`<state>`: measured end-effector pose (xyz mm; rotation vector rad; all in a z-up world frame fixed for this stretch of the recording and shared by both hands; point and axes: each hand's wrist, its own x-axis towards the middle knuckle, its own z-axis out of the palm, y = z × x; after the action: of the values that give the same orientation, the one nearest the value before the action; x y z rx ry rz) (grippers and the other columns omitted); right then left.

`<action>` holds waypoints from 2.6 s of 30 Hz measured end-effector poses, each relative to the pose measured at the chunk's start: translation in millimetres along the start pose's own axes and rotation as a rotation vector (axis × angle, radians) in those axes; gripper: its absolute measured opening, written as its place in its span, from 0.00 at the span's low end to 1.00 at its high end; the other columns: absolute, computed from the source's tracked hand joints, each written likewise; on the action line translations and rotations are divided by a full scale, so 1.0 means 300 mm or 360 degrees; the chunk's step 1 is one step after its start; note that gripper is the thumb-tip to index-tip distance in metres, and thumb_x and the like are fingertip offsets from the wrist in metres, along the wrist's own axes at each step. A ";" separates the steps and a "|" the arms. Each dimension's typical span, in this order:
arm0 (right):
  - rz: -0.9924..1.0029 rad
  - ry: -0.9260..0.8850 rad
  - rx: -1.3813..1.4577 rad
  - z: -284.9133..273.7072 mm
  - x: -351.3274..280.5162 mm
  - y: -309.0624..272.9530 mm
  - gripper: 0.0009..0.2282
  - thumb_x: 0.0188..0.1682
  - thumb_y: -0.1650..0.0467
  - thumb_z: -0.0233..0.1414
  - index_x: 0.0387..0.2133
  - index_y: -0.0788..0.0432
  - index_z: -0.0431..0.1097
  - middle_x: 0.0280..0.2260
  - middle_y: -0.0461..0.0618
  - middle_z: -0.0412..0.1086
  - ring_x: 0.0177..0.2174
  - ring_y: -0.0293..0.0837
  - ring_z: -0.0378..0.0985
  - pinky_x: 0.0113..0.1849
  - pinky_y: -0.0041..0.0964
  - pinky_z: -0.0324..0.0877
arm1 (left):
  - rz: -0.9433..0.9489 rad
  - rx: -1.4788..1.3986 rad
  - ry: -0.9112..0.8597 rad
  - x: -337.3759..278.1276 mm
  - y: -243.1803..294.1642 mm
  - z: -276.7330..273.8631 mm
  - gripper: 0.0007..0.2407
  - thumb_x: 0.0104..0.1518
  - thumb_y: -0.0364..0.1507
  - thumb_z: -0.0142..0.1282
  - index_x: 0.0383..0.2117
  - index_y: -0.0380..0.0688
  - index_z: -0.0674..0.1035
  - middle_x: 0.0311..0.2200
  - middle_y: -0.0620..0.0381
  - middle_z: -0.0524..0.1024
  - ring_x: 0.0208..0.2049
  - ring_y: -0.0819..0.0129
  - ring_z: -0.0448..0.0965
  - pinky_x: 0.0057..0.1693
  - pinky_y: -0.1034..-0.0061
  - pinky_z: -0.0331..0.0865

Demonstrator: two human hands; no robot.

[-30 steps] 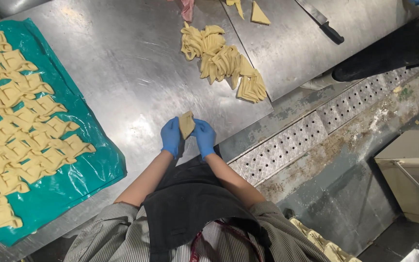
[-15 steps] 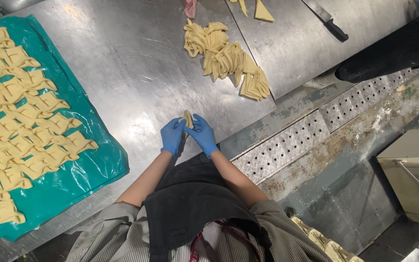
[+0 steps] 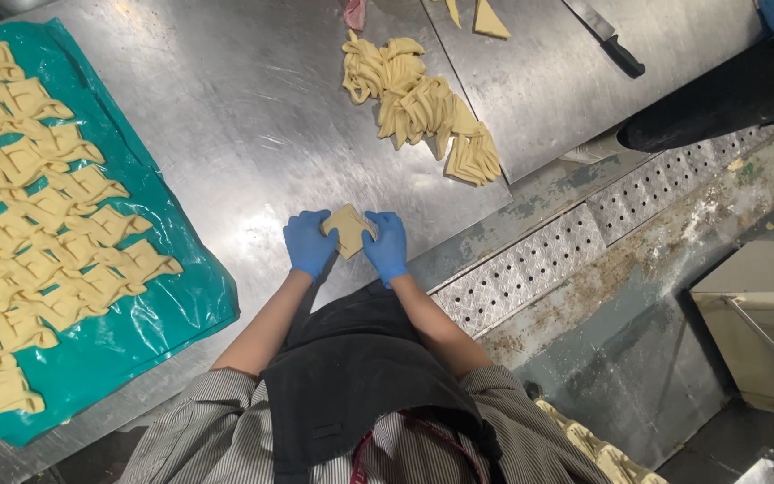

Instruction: Folding square dough pieces into decorative shapes and arranging them on a tray.

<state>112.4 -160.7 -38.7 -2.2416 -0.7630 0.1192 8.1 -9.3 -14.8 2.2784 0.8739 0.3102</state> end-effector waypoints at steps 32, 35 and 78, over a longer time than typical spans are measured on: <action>-0.0952 -0.0358 -0.0433 -0.047 -0.101 0.031 0.19 0.46 0.70 0.57 0.53 0.45 0.75 0.48 0.48 0.71 0.49 0.51 0.71 0.49 0.47 0.62 | 0.1036 0.0379 -0.0054 -0.090 -0.089 -0.028 0.10 0.53 0.29 0.60 0.40 0.46 0.84 0.49 0.54 0.79 0.55 0.52 0.73 0.63 0.55 0.62; -0.0921 -0.0328 -0.0413 -0.060 -0.097 0.003 0.17 0.47 0.68 0.57 0.52 0.43 0.75 0.48 0.50 0.71 0.49 0.52 0.71 0.48 0.47 0.62 | 0.1030 0.0382 -0.0050 -0.093 -0.103 -0.018 0.10 0.53 0.30 0.60 0.41 0.46 0.84 0.49 0.53 0.79 0.55 0.51 0.72 0.64 0.54 0.61; -0.0363 -0.0380 -0.0132 -0.023 0.070 -0.019 0.13 0.46 0.64 0.63 0.44 0.48 0.81 0.40 0.50 0.71 0.44 0.51 0.71 0.48 0.47 0.66 | 0.0754 0.0304 -0.0209 0.096 -0.010 -0.031 0.05 0.58 0.33 0.60 0.29 0.52 0.87 0.35 0.59 0.80 0.40 0.59 0.73 0.50 0.64 0.61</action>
<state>128.9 -150.4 -26.9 -2.2241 -1.1655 0.2515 24.2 16.3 -10.2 2.6362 0.2976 0.2873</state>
